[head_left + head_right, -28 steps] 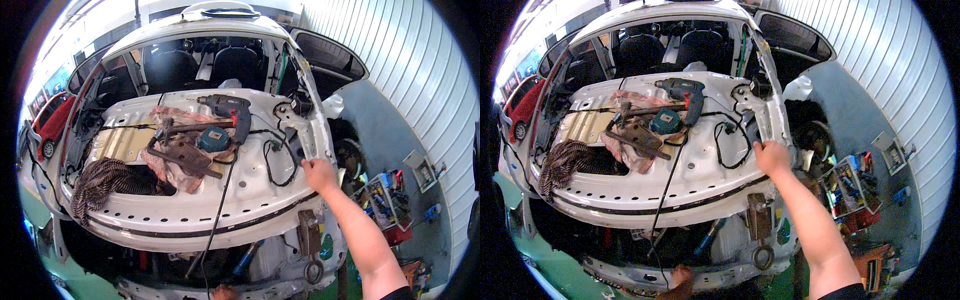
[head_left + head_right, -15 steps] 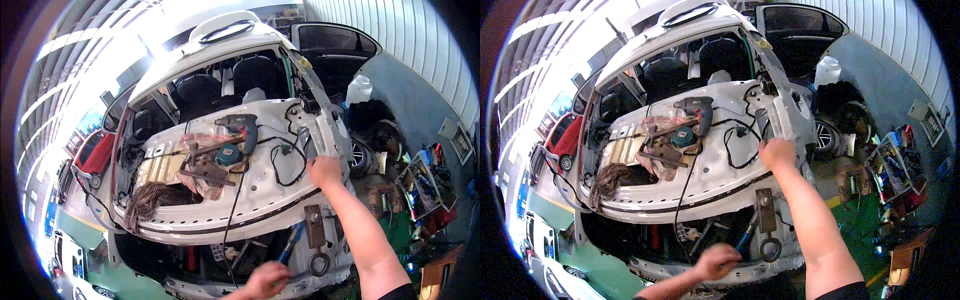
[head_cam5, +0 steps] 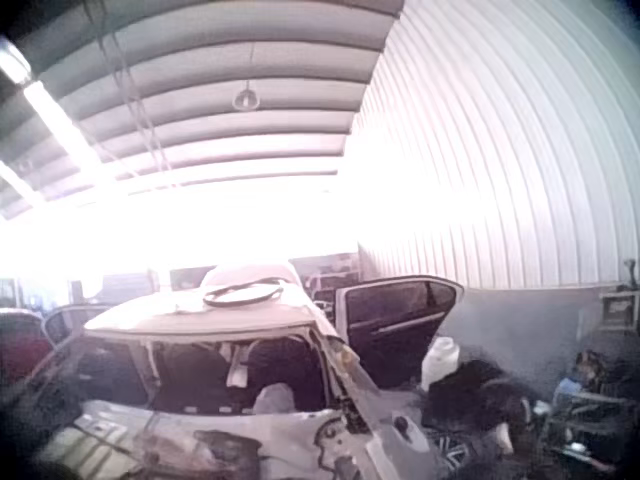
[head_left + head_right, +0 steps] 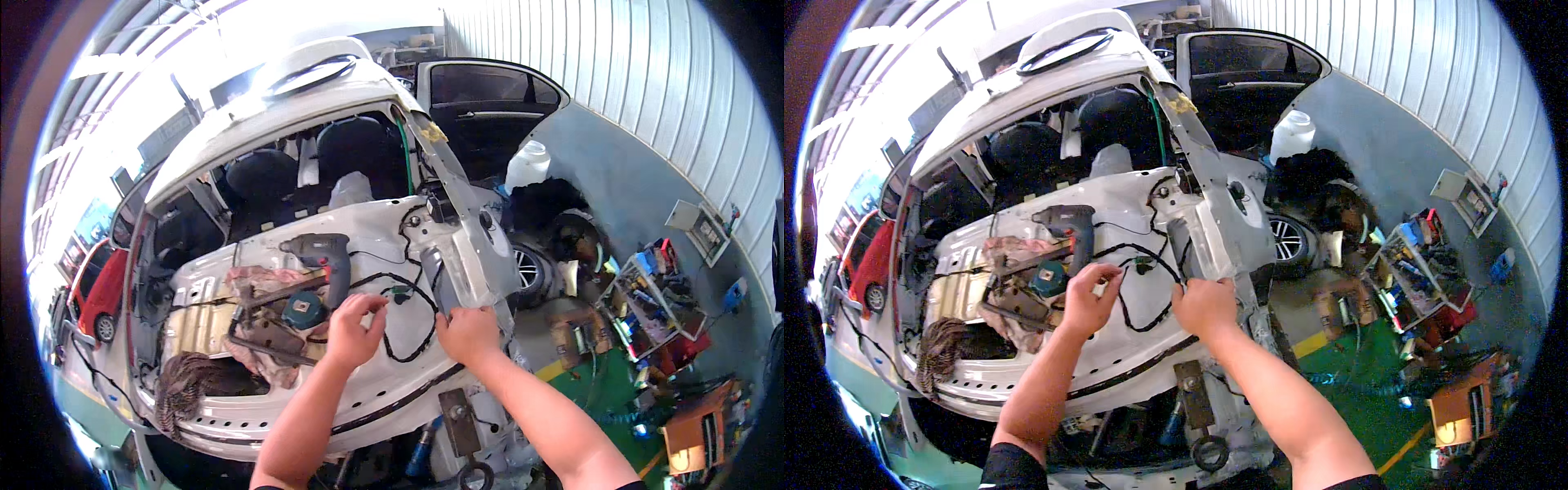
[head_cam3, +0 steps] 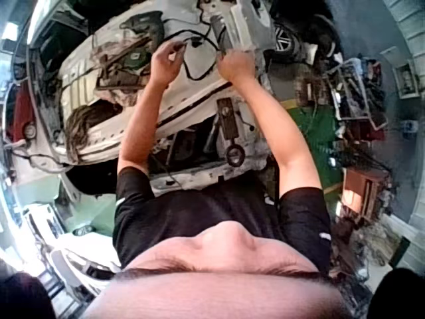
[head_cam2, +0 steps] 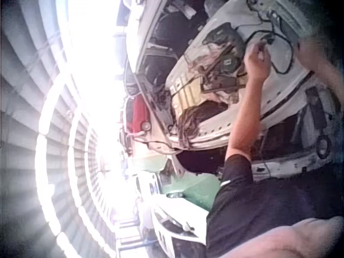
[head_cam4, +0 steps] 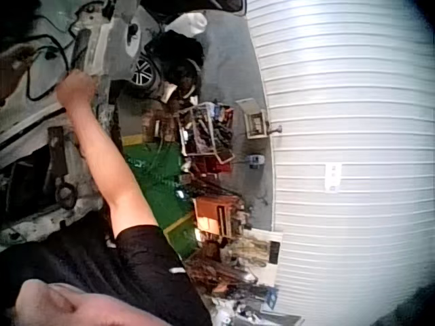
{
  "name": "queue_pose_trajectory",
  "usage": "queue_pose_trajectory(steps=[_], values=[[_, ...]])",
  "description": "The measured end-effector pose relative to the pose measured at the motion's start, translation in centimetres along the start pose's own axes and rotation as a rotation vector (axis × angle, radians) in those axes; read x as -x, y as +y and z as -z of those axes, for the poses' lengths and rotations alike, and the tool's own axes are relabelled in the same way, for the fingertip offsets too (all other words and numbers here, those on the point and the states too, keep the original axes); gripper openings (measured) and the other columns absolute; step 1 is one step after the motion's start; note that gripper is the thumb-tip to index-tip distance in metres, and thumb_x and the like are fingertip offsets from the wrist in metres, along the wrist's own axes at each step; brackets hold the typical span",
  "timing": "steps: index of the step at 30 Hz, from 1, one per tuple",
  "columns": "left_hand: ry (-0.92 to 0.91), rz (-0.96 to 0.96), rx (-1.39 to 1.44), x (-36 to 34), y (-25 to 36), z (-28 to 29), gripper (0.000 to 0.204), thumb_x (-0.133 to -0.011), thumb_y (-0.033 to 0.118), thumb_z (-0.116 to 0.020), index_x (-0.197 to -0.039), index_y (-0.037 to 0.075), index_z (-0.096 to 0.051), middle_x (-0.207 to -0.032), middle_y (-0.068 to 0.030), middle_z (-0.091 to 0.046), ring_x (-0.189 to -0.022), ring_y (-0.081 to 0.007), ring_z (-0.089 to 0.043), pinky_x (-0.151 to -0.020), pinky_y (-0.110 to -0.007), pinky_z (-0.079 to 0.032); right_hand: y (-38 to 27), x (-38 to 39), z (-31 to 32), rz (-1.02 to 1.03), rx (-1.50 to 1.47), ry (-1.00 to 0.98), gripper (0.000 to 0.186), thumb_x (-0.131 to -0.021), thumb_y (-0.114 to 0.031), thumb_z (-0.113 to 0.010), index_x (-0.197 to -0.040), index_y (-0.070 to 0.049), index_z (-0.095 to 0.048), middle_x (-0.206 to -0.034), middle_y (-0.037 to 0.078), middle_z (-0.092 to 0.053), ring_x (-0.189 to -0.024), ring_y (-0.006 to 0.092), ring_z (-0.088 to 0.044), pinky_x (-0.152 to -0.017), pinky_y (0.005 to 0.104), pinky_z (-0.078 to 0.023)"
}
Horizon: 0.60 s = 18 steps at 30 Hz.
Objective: The person works on the interior of a car trunk, using a power drill and pliers to remove and adjust components and wiring. The person manipulates wires and metal parts within the trunk area.
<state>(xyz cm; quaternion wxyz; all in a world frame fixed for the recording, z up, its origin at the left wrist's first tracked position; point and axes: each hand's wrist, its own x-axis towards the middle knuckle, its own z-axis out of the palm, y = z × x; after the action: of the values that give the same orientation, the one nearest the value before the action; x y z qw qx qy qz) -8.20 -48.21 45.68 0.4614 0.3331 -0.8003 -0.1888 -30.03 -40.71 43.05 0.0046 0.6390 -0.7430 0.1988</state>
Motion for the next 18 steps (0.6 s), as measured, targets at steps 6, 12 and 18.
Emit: queue_pose_trajectory(steps=[6, 12, 18], values=[[-0.127, 0.024, 0.029, -0.3, -0.5, 1.0, 0.013, -0.085, 0.004, -0.07, -0.098, 0.003, -0.072, -0.085, -0.0128, -0.069, -0.082, -0.0291, -0.068, -0.073, -0.038, -0.053, 0.2, 0.2, -0.6, 0.068, -0.081, 0.113, 0.038, -0.098, -0.035, -0.057, -0.085, -0.003, -0.072, -0.081, 0.02, -0.073, -0.08, 0.0374, -0.07, -0.096, 0.0503, -0.046], [-0.193, 0.01, -0.075, -0.4, -0.1, 2.1, 0.01, -0.082, 0.001, -0.071, -0.092, 0.002, -0.071, -0.083, -0.0132, -0.068, -0.08, -0.0331, -0.066, -0.073, -0.04, -0.054, 1.4, 5.0, 3.3, 0.211, -0.608, 0.324, 0.022, -0.093, -0.02, -0.066, -0.103, -0.001, -0.067, -0.112, 0.016, -0.072, -0.105, 0.0335, -0.066, -0.098, 0.0455, -0.047], [-0.251, -0.015, -0.059, -0.7, -0.2, 0.9, 0.012, -0.08, 0.0, -0.071, -0.092, 0.002, -0.071, -0.083, -0.0122, -0.068, -0.079, -0.0318, -0.067, -0.073, -0.04, -0.053, 7.5, 20.4, 7.8, 0.014, -0.382, 0.124, 0.033, -0.08, -0.02, -0.075, -0.104, 0.0, -0.064, -0.111, 0.018, -0.07, -0.103, 0.0358, -0.065, -0.095, 0.046, -0.047]])
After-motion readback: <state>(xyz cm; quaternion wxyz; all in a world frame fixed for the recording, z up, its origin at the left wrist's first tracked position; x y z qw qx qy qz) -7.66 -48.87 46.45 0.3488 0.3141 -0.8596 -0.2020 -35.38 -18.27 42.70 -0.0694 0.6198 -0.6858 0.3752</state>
